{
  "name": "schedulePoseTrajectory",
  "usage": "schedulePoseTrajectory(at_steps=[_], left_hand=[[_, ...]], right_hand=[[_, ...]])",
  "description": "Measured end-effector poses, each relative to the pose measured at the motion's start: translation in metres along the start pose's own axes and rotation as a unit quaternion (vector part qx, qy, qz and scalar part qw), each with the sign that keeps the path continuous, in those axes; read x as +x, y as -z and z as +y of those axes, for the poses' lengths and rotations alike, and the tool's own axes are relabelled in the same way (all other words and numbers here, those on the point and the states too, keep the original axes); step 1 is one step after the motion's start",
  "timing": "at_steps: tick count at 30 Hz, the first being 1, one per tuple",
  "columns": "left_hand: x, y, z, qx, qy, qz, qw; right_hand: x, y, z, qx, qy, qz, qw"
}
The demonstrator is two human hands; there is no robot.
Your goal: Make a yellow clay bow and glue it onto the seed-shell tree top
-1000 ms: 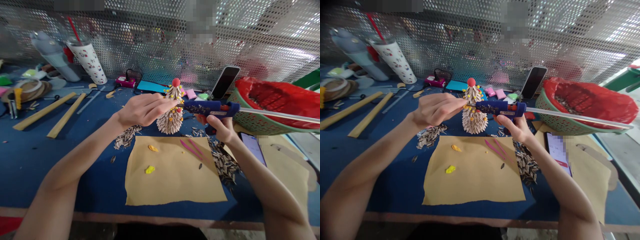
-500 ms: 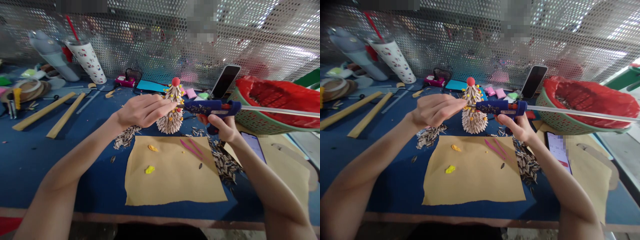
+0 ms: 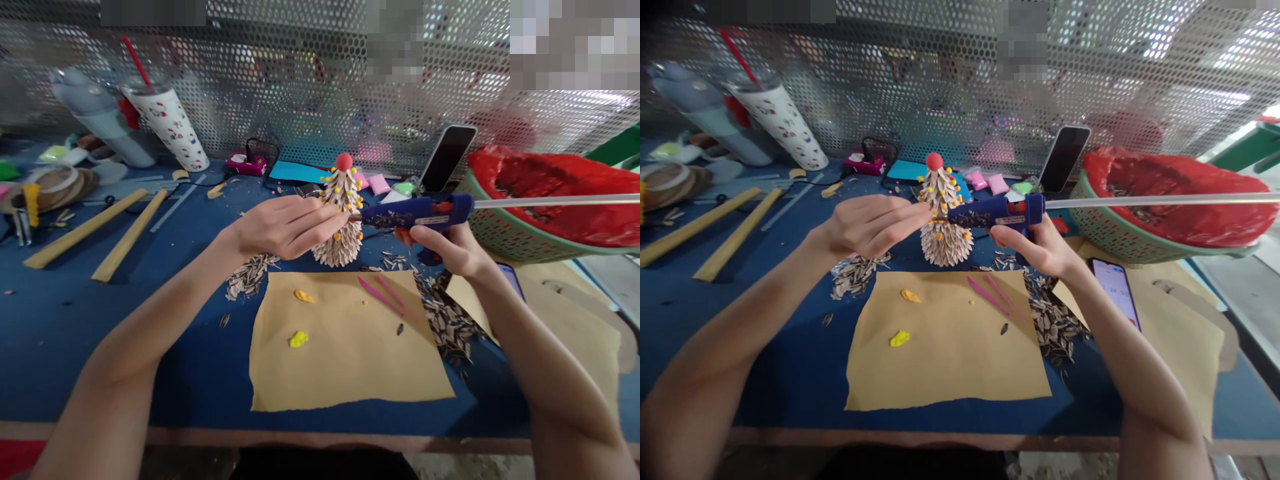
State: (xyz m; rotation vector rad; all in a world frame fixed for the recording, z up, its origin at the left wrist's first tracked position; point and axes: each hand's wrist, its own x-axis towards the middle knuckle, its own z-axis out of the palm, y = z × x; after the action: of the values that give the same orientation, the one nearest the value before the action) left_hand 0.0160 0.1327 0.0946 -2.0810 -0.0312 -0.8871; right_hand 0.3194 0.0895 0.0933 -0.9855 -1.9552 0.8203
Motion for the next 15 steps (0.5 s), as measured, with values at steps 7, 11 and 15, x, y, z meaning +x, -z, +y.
schedulePoseTrajectory(at_steps=[7,11,15], left_hand=[[0.001,-0.003,0.002,-0.021,0.052,0.000,0.998],[0.001,-0.008,0.004,-0.042,0.125,0.027,0.991],[0.003,-0.010,0.006,-0.065,0.119,0.044,0.990]], right_hand=[[0.000,0.006,0.000,-0.022,0.041,-0.035,0.998],[-0.001,0.007,-0.001,-0.015,0.050,-0.034,0.998],[-0.001,0.005,-0.002,0.024,0.043,-0.039,0.998]])
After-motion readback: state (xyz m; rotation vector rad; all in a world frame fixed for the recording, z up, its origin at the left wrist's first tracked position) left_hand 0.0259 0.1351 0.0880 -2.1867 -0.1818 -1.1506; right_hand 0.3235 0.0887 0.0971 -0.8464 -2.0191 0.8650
